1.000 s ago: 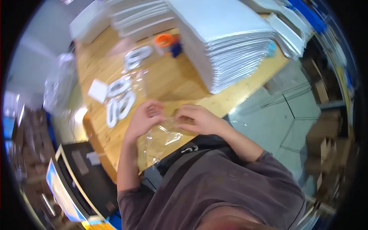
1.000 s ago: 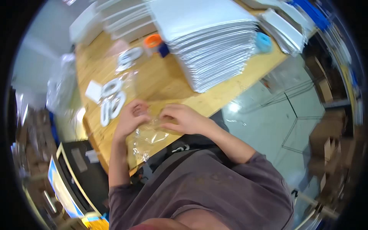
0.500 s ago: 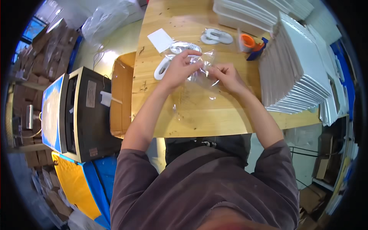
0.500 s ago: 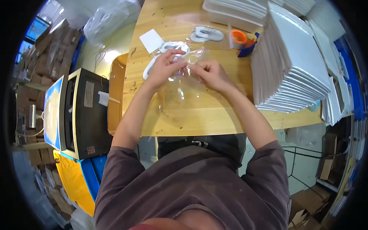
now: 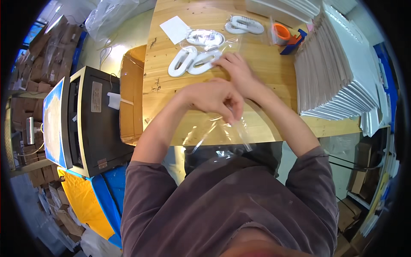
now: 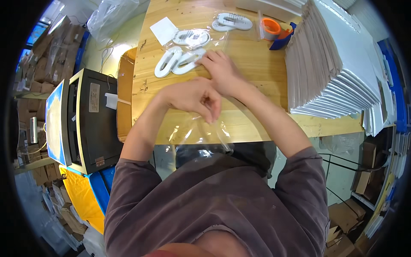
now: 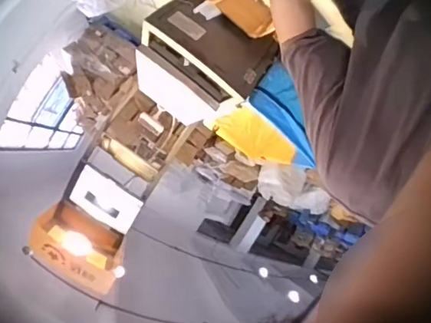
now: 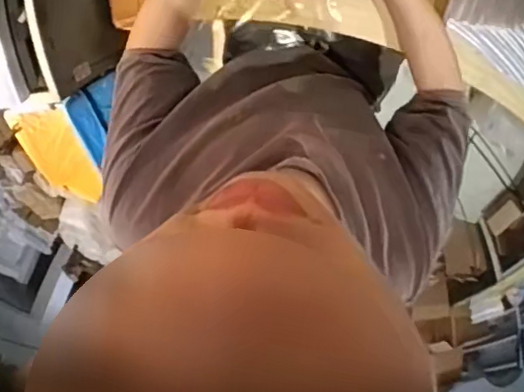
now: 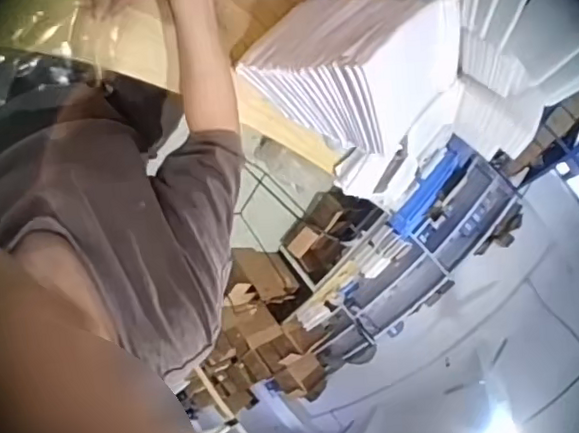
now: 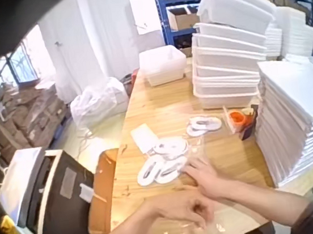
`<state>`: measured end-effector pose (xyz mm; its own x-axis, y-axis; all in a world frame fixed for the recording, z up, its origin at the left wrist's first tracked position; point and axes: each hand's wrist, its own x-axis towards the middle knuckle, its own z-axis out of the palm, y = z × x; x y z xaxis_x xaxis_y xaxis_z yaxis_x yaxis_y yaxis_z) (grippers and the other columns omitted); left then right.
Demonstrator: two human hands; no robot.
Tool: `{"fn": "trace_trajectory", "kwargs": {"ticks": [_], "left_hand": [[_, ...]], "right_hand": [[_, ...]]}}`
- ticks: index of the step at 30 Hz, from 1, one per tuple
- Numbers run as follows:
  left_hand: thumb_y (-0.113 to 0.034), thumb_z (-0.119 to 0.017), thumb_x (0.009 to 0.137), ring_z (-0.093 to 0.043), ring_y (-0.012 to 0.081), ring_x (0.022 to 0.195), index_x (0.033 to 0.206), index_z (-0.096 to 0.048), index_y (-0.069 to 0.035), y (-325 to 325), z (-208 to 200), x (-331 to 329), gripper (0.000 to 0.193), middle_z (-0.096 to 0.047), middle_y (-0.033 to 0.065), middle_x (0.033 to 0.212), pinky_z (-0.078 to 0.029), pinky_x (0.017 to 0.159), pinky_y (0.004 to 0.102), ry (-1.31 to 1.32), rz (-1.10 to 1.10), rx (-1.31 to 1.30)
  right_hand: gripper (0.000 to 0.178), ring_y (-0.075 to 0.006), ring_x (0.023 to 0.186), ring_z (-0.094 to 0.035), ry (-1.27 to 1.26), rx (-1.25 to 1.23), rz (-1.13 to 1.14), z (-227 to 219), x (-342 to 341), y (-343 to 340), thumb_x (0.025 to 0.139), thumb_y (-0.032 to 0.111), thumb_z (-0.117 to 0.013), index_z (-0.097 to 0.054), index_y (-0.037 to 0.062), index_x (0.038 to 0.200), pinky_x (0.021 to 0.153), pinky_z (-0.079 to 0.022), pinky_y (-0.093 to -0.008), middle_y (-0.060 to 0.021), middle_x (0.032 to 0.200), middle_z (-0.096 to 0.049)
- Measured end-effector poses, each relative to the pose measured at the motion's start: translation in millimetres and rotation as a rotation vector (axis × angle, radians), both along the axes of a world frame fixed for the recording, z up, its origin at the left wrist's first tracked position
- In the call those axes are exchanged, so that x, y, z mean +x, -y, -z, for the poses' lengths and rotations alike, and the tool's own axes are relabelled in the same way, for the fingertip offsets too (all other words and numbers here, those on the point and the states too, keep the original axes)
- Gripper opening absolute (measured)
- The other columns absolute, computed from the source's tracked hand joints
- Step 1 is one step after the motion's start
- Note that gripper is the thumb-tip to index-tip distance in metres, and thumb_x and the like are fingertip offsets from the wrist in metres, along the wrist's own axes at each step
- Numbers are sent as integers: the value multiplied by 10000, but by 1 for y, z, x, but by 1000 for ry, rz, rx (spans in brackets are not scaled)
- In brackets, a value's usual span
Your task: Packaging rolls of white material into plastic bags and placing them into padded envelopes.
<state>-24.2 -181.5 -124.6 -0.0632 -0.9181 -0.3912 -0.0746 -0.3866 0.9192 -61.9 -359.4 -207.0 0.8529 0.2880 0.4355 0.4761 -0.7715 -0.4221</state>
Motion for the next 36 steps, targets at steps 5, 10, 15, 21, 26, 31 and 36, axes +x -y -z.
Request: {"fn": "trace_trajectory", "kwargs": {"ticks": [5,10,15,21,26,31,36], "left_hand": [[28,-770,779,-593,79,651,809,-668,-57,6,16,-5,136,-669,0,739,-407,579,198,48,-37,-225],[27,-757,800,-636,93,703,854,-667,-42,5,26,5,125,-686,19,776,-455,618,209,-43,-74,-220],[18,-744,814,-646,114,704,880,-652,-19,4,26,4,120,-691,44,786,-491,645,222,-226,-137,-151],[9,-719,833,-632,126,680,898,-642,-9,7,25,5,103,-689,56,787,-501,656,228,-170,-128,-124],[25,-698,849,-624,115,704,921,-640,-14,3,28,9,101,-691,47,820,-496,681,221,-103,-174,-145],[15,-700,851,-607,103,711,917,-651,-18,-1,26,8,89,-689,35,808,-490,695,215,16,-191,-177],[-5,-724,844,-602,93,698,882,-668,-21,-1,10,7,70,-690,31,783,-476,677,201,106,-158,-168]], "right_hand": [[681,-330,1152,-467,28,-126,184,-1,31,-17,809,508,-784,-581,147,1350,1006,-354,-432,-120,1327,-502],[892,-341,1120,-466,97,-223,208,-2,52,-11,705,681,-791,-553,180,1403,994,-330,-474,-123,1313,-501],[1021,-346,1142,-448,-225,-282,231,-37,64,-15,624,773,-787,-537,211,1439,1002,-309,-487,-121,1317,-505],[1039,-346,1168,-435,-309,-306,193,-41,72,-7,588,758,-810,-545,209,1429,1019,-300,-487,-127,1319,-506],[873,-340,1174,-433,-265,-354,141,-55,68,-3,626,646,-824,-591,156,1309,1023,-305,-476,-135,1311,-507],[619,-360,1208,-430,-99,-426,86,-25,55,-1,711,439,-797,-605,91,1186,1068,-298,-496,-151,1309,-505],[366,-370,1259,-397,-106,-198,-40,-18,19,14,730,196,-723,-574,31,1021,1105,-288,-496,-182,1306,-507]]}}
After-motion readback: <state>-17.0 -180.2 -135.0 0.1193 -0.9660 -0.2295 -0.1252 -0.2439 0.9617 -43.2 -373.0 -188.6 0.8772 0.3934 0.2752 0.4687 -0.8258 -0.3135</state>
